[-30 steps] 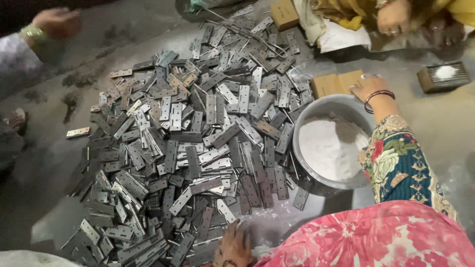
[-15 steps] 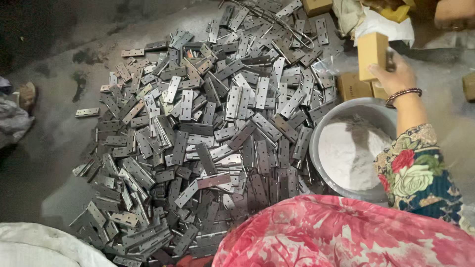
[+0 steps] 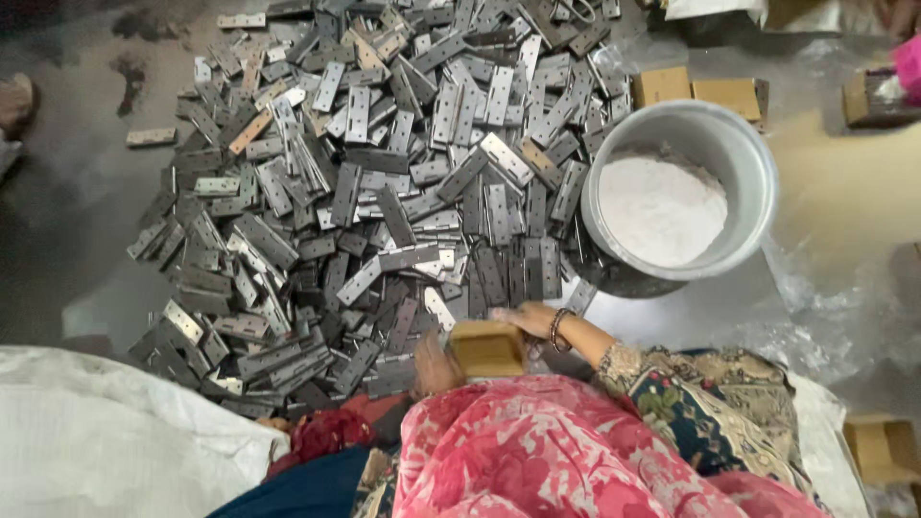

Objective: The person sits on the floor and repeatedly picks up metal hinges from a large pile, places them into a small cardboard box, and then transfers the filled box to a nearby bucket. The process is repeated continuously.

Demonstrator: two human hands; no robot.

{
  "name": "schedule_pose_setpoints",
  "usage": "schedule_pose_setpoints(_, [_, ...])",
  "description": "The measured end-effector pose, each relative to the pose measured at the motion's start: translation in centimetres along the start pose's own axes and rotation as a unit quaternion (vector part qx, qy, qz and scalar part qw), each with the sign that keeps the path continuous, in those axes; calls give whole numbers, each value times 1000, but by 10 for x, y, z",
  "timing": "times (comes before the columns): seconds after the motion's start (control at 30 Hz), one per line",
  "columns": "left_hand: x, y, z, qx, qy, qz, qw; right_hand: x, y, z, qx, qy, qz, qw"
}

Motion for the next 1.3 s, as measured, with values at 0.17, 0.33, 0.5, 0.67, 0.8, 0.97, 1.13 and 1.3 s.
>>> schedule_pose_setpoints(0.17, [-18, -12, 24, 8, 32, -23, 999, 0, -37, 27, -52, -108, 256, 959])
schedule_pose_setpoints(0.33, [-27, -18, 59, 227, 126, -54, 964, 2, -71, -13, -125, -234, 369, 891])
schedule_pose_setpoints(0.5, [8, -36, 51, 225, 149, -227, 936, 18, -64, -19, -10, -223, 336, 915])
schedule_pose_setpoints(0.67, [46, -40, 30, 263, 152, -235, 923, 24, -31, 2, 18, -138, 401, 905])
schedule_pose_setpoints(0.8, [67, -42, 28, 271, 182, -239, 915, 25, -31, 48, 67, -34, 434, 898])
schedule_pose_setpoints(0.97, [72, -39, 32, 274, 187, -230, 915, 23, -54, 98, 45, 18, 441, 896])
schedule_pose_setpoints(1.13, [37, -41, 42, 272, 191, -133, 934, 20, -58, 96, 22, 196, 467, 862])
schedule_pose_setpoints(1.3, [-2, -46, 51, 249, 129, -57, 958, 20, -70, 83, -8, 563, 411, 718])
Point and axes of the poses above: each hand's wrist, its own y-axis towards the middle knuckle, its own x-axis out of the palm, z = x × y, the point moved 2 cm from there along y, towards the middle knuckle, and after that the axes turned 11 degrees about y, right-handed, at the moved point
